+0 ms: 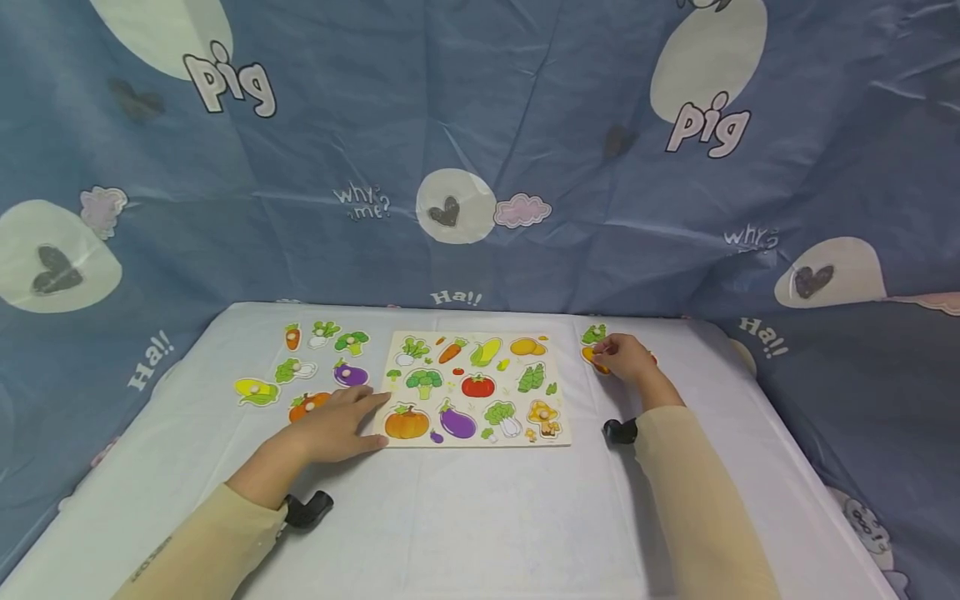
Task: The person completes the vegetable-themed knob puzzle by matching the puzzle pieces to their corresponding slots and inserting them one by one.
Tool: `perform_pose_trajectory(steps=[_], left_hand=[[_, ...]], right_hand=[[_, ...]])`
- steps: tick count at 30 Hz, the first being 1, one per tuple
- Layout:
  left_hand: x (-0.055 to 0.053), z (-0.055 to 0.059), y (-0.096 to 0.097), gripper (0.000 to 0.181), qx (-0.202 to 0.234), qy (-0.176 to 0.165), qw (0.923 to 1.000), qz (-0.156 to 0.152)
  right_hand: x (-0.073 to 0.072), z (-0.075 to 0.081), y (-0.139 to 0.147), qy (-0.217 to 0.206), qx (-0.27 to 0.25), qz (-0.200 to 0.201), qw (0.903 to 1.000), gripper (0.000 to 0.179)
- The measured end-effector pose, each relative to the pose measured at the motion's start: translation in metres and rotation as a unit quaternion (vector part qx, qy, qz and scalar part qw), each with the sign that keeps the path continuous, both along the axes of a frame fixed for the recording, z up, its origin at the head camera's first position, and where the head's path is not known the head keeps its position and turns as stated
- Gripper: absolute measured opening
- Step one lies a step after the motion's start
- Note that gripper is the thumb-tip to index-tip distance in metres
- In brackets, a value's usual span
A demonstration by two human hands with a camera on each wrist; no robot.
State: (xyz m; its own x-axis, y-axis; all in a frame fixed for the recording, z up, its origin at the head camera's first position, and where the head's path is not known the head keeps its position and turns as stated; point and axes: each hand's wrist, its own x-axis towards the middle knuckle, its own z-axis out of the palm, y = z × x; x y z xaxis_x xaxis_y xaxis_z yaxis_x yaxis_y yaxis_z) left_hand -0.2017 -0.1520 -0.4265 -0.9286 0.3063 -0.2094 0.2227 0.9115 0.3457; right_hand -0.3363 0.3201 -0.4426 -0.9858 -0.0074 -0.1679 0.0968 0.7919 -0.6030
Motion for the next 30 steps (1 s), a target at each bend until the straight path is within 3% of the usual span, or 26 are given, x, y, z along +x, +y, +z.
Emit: perform_pose_trajectory(steps=[19,30], left_hand=[[0.0,0.0,0.002,0.074,-0.003,-0.002,1.0,-0.002],[0.001,0.002,0.002,0.074,-0.006,-0.003,1.0,-0.003]], right_hand=[[-0.002,-0.005,0.002,-0.006,-0.012,-0.019,0.9997,0.016],[0.007,0.016,-0.002,0.007,-0.011,0.019,0.9997,0.019]])
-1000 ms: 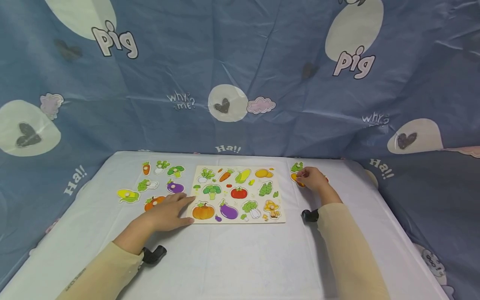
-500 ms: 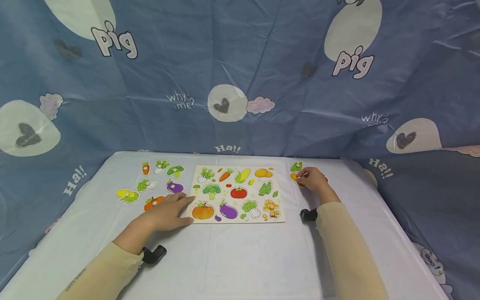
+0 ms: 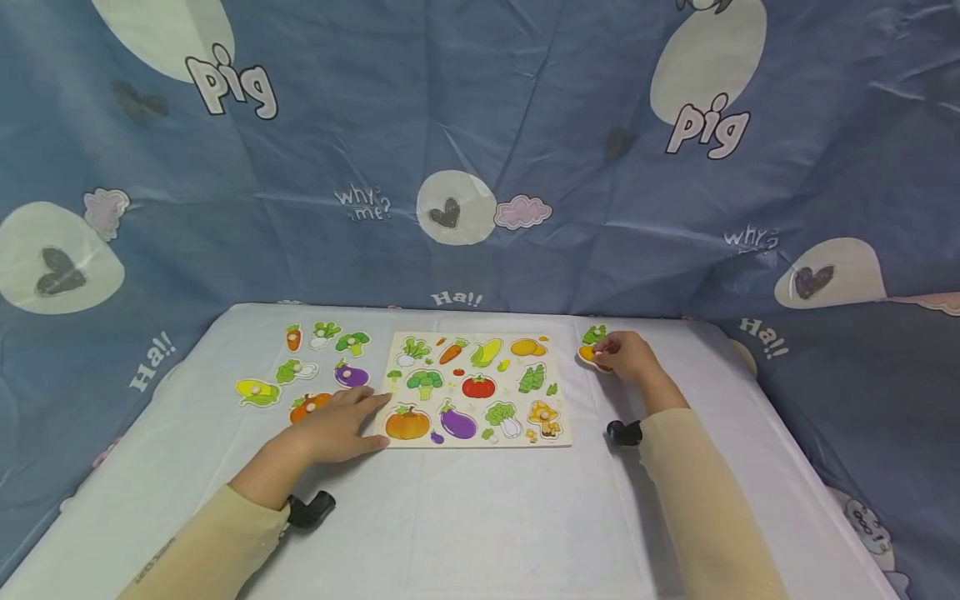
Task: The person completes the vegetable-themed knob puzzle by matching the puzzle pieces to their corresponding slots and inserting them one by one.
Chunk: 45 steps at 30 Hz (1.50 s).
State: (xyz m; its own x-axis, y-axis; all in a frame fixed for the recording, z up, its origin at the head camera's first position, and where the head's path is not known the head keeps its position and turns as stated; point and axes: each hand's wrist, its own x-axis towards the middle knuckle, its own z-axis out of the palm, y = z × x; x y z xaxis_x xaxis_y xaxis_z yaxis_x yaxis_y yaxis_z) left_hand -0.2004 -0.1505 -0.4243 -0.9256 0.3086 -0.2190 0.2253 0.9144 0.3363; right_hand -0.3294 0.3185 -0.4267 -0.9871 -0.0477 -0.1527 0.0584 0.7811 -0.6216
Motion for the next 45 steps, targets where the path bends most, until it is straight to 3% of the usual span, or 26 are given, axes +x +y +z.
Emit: perform_pose_trajectory(steps=[9,16,22,30,38,45], left_hand=[[-0.001,0.001,0.002,0.075,0.0,-0.004,1.0,-0.001],[0.001,0.004,0.002,0.074,0.002,-0.008,1.0,0.001],[0.002,0.005,0.0,0.074,0.001,-0.004,1.0,-0.003],[-0.003,-0.006,-0.002,0.075,-0.004,0.007,0.9999,-0.009],[-0.002,-0.002,-0.001,0.075,-0.005,0.004,1.0,-0.006],[-0.001,-0.001,-0.001,0.075,-0.005,0.004,1.0,-0.007]], right_hand=[[0.003,0.02,-0.003,0.039,-0.008,0.043,0.9983,0.018],[-0.001,0.033,-0.028,0.028,-0.041,0.057,0.9972,0.017],[-0.01,0.038,-0.048,0.031,-0.035,0.084,0.9954,0.015],[-0.023,0.028,-0.07,0.023,-0.044,0.102,0.9935,0.016],[-0.032,0.015,-0.09,0.02,-0.057,0.11,0.9921,0.017],[-0.036,0.004,-0.1,0.021,-0.039,0.121,0.9916,0.014]])
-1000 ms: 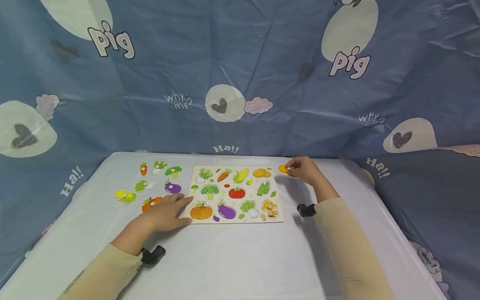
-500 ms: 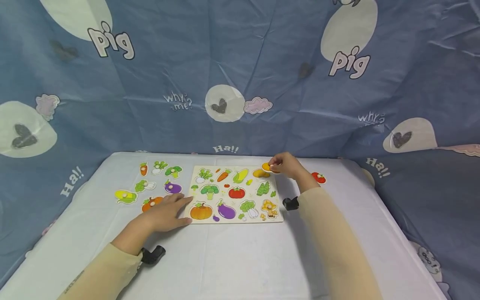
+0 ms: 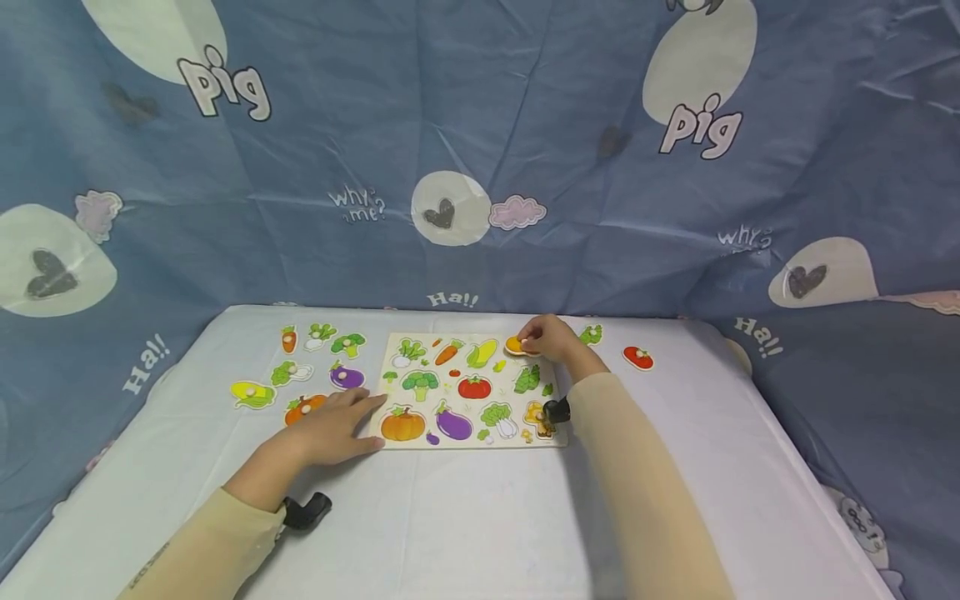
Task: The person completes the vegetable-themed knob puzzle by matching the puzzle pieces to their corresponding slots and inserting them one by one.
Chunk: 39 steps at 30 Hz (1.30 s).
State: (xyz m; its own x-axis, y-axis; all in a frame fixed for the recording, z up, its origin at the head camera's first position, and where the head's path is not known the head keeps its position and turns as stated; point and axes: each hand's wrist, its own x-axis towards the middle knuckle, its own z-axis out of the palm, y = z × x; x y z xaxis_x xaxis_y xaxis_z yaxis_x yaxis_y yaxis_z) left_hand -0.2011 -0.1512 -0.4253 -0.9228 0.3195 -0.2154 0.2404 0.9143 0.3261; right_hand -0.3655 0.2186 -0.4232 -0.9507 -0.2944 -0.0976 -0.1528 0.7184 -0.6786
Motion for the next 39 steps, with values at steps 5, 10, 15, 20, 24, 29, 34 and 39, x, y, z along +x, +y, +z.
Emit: perform_pose_trajectory(steps=[5,10,15,20,24,29,34,39], left_hand=[[0.001,0.001,0.001,0.074,0.001,0.001,1.0,-0.002],[0.002,0.002,0.002,0.074,0.003,0.001,1.0,-0.001],[0.002,0.0,0.001,0.074,0.002,0.004,1.0,0.001],[0.002,0.001,0.001,0.074,0.0,0.004,1.0,0.003],[0.002,0.001,0.001,0.074,0.002,0.003,1.0,0.002],[0.002,0.001,0.001,0.074,0.006,0.004,1.0,0.001],[0.002,-0.002,0.0,0.073,0.007,0.005,1.0,0.002],[0.002,-0.002,0.0,0.073,0.009,0.009,0.9999,0.005]], right_hand=[[-0.001,-0.003,-0.004,-0.014,0.004,-0.014,0.9998,0.013],[-0.003,-0.006,-0.005,-0.034,0.009,-0.024,0.9991,0.013],[-0.003,-0.006,-0.008,-0.03,0.032,-0.022,0.9988,0.013],[-0.003,-0.004,-0.01,-0.018,0.061,-0.007,0.9979,0.013],[-0.002,-0.003,-0.011,-0.02,0.076,-0.012,0.9968,0.013],[-0.002,-0.004,-0.011,-0.033,0.081,-0.024,0.9958,0.013],[-0.001,-0.006,-0.01,-0.031,0.092,-0.022,0.995,0.015],[0.002,-0.001,-0.008,-0.02,0.075,-0.012,0.9969,0.016]])
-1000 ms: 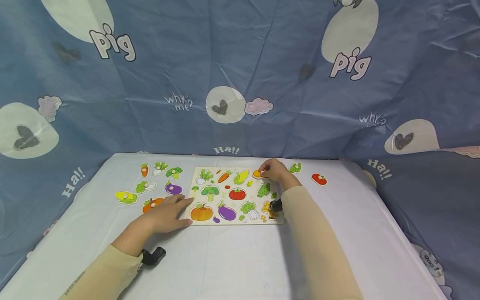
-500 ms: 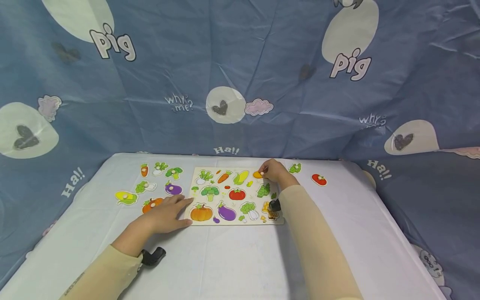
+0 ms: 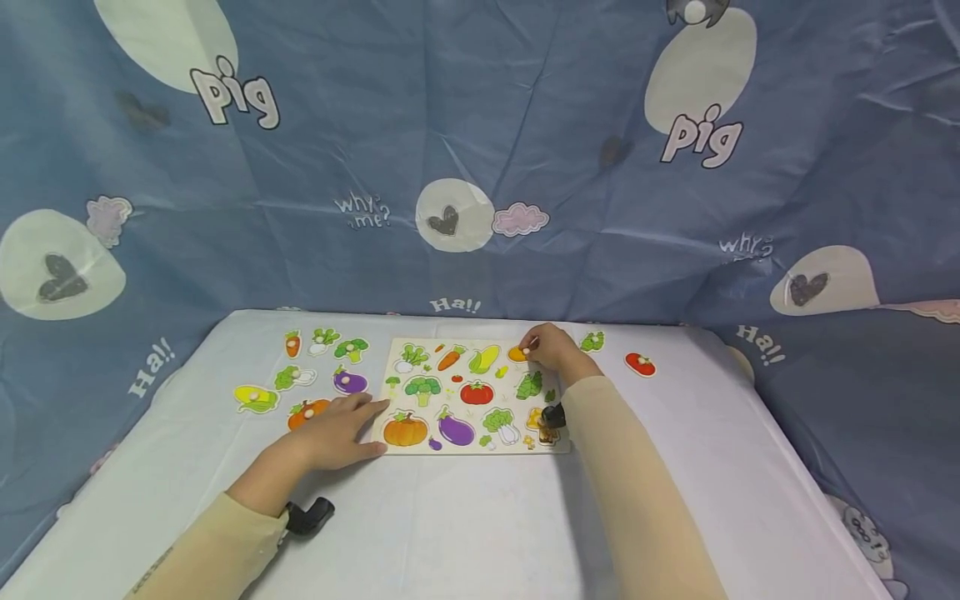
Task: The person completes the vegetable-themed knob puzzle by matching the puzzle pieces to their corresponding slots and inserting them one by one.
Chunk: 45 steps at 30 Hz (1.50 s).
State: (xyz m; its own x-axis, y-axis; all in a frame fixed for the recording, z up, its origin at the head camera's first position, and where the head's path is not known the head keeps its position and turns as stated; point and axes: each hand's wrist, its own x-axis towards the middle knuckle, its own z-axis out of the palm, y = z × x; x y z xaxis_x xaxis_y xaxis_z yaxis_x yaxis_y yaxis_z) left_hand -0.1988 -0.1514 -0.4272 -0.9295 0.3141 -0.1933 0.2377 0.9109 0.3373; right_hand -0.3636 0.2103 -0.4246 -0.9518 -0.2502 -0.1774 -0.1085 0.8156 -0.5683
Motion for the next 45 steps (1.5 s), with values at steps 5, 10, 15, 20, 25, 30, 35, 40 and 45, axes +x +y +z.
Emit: perform_pose_trajectory(steps=[5,10,15,20,25,30,35,40,45], left_hand=[[0.0,0.0,0.001,0.073,0.001,-0.002,1.0,-0.002],[0.0,0.0,-0.001,0.073,-0.001,-0.001,1.0,0.001],[0.0,0.001,-0.002,0.074,-0.005,0.001,1.0,0.002],[0.001,0.003,-0.001,0.074,-0.006,-0.005,1.0,0.004],[0.0,0.003,0.001,0.074,-0.005,-0.008,1.0,0.002],[0.001,0.004,0.001,0.074,-0.005,-0.009,0.9999,0.0],[0.001,0.003,0.001,0.074,-0.01,-0.009,0.9999,0.003],[0.001,0.001,0.0,0.074,-0.011,-0.01,0.9998,0.009],[0.0,0.001,0.001,0.073,-0.008,-0.008,0.9999,0.006]], right_hand=[[0.006,0.012,0.009,0.026,-0.016,0.006,0.9995,0.019],[0.01,0.028,0.017,0.048,-0.018,0.018,0.9985,0.023],[0.013,0.041,0.028,0.084,-0.016,0.029,0.9959,0.02],[0.014,0.049,0.041,0.099,-0.008,0.027,0.9947,0.018],[0.016,0.052,0.059,0.096,-0.004,0.008,0.9953,0.018],[0.013,0.051,0.073,0.073,-0.013,-0.018,0.9971,0.02],[0.006,0.039,0.084,0.061,-0.025,-0.041,0.997,0.025],[-0.003,0.02,0.089,0.055,-0.03,-0.075,0.9952,0.029],[-0.006,0.005,0.096,0.056,-0.024,-0.111,0.992,0.031]])
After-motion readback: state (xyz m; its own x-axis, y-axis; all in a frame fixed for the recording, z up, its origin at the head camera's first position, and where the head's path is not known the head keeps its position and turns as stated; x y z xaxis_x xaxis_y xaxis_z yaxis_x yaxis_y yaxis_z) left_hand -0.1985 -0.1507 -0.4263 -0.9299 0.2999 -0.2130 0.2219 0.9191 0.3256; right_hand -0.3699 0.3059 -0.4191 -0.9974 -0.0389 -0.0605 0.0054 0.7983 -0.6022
